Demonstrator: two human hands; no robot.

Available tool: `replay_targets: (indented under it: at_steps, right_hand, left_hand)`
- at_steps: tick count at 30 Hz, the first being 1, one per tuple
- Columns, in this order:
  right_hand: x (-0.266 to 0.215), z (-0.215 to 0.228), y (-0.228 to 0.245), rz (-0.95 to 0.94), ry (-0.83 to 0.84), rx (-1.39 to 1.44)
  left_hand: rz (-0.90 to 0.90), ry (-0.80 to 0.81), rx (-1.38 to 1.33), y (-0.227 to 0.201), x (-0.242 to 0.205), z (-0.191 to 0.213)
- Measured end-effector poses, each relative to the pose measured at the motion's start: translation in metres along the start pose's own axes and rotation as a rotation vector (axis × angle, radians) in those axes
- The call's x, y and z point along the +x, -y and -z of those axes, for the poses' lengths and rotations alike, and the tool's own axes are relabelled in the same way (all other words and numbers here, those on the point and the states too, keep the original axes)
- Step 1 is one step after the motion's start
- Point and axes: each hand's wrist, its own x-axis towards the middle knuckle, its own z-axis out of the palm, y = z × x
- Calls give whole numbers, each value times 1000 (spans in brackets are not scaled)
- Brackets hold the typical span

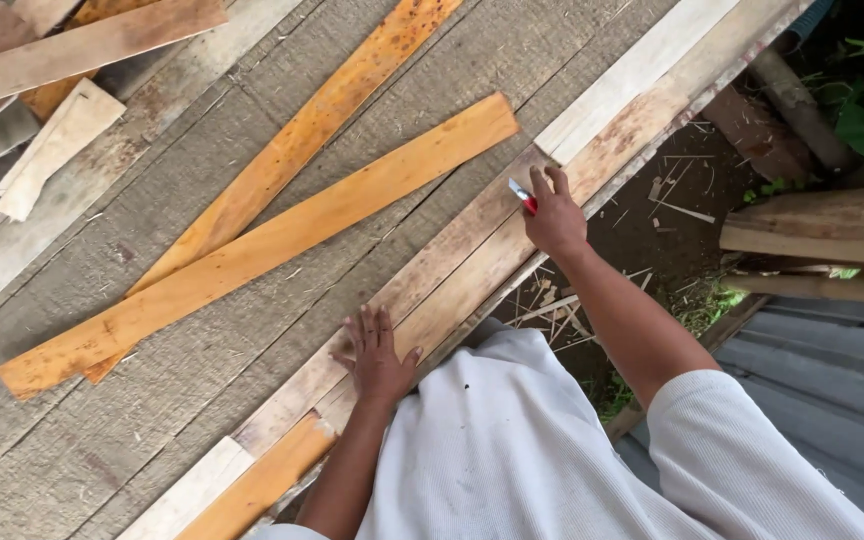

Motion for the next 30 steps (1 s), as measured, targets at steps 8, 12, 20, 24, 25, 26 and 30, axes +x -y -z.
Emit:
replay_targets:
  at_steps: [8,12,20,24,25,26,30]
  right_hand:
    - [43,20,-38,10,66,-52]
    - [45,20,-40,13,98,-38]
    - [44,32,-44,-41,109,78]
    - [60,-5,-79,-94,-36,202]
    - [63,-9,-82,-95,-34,204]
    - [66,-12,-85,-87,-36,210]
    - [75,-23,-95,-82,-60,219]
  left_hand:
    - [140,35,39,-24,6,3]
    - [154,39,56,-20,9,-2]
    - [165,40,71,-20,13,-4]
    - [180,53,77,-21,11,-3]
    - [181,54,79,-21,10,-2]
    - [185,57,87,-22,10,-1]
    - [184,65,87,-21,11,-2]
